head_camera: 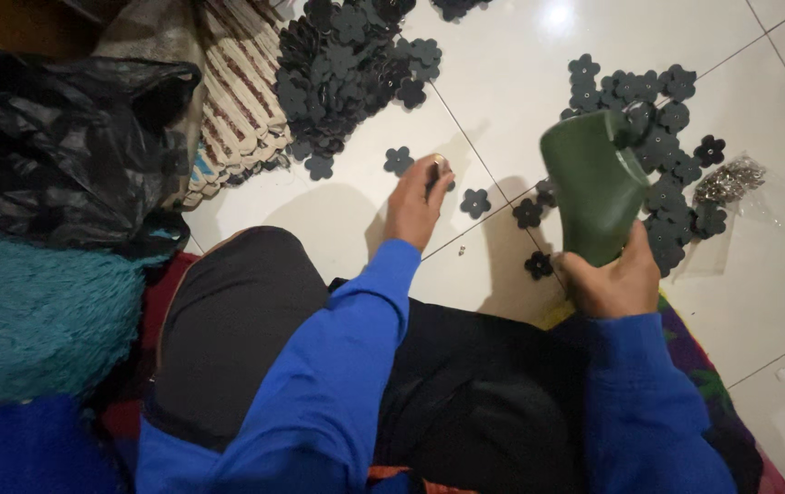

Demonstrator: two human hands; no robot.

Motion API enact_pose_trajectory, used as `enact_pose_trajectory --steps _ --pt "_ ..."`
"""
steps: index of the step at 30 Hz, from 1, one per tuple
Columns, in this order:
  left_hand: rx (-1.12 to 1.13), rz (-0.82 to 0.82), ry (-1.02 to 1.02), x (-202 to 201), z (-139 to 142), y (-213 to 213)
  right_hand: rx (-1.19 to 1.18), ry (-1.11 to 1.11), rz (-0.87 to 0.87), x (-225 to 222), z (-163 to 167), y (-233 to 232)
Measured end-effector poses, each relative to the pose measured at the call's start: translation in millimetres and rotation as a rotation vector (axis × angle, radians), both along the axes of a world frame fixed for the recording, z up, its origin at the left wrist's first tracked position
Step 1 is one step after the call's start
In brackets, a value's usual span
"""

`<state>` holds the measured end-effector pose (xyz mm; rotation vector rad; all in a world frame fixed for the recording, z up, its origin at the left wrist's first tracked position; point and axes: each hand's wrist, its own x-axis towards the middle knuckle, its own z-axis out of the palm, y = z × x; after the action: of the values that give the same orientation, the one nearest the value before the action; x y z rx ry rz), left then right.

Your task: The person sits on the floor and repeatedly picks up small black flower-shaped pieces, places them on a green shoe sole, and presses them down with a cylindrical tool. The person handles the shoe and pieces one at a time, occasionally adjusting the shoe's position.

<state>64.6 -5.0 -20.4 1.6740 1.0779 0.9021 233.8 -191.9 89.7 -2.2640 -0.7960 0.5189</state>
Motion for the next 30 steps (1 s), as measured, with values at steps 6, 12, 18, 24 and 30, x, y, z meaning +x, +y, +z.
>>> enact_pose_trajectory --steps 6,12,18,24,30 --pt "0.089 -0.135 0.06 3 -3 -11 0.155 -0.384 0.204 -23 16 7" --pt "0.052 -0.166 0.083 3 4 -14 0.433 -0.419 0.36 -32 17 -3" --pt "0.075 -0.21 0.084 3 1 -12 0.182 -0.18 0.429 -35 9 16" --pt "0.188 -0.165 0.019 4 0 -14 0.238 -0.193 0.179 -39 20 6" --pt "0.082 -0.192 0.073 3 1 -12 0.313 -0.655 0.6 -38 14 13"
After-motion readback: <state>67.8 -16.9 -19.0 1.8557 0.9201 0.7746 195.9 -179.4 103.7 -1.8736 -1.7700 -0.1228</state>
